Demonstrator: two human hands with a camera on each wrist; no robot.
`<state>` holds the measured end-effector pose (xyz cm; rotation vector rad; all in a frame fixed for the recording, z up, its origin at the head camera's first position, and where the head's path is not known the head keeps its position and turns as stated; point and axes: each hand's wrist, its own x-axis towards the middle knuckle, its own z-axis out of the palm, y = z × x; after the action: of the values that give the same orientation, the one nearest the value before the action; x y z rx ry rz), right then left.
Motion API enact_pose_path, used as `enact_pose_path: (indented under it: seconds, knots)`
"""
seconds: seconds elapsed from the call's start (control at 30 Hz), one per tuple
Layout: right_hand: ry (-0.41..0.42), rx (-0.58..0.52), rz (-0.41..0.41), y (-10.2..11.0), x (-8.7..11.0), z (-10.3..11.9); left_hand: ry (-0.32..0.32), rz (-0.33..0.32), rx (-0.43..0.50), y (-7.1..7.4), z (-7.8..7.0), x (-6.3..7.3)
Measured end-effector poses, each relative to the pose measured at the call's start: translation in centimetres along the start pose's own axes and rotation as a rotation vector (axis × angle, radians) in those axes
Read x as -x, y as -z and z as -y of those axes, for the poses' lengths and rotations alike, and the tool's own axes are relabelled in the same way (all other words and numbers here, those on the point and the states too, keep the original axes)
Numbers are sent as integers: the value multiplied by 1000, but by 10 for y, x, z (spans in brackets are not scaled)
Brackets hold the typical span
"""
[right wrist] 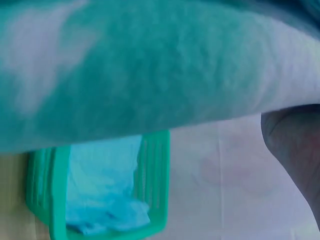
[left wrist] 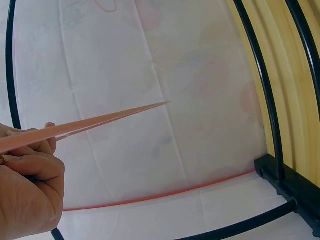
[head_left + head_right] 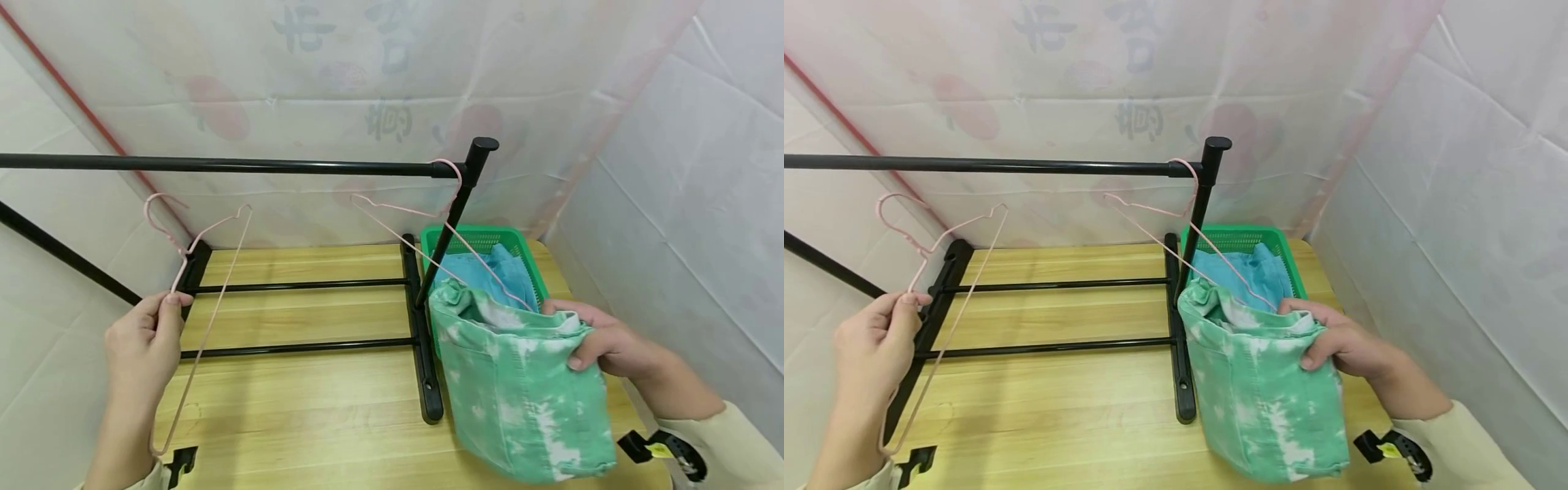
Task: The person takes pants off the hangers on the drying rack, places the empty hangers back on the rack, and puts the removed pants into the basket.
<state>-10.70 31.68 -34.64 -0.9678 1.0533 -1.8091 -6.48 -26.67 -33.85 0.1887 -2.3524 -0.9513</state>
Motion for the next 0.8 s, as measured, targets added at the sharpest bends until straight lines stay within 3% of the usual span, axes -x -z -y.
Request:
enact_pose_path:
  seconds: [0.2, 0.5, 0.8]
  knots:
    - [-1, 13, -17, 4, 21, 12, 13, 12, 2, -1, 0, 0]
    - [70, -40, -86, 36, 55, 15, 40, 30, 2, -1, -1, 3]
    - [82, -298, -110, 68, 84, 7, 19, 8, 11, 1, 1, 4]
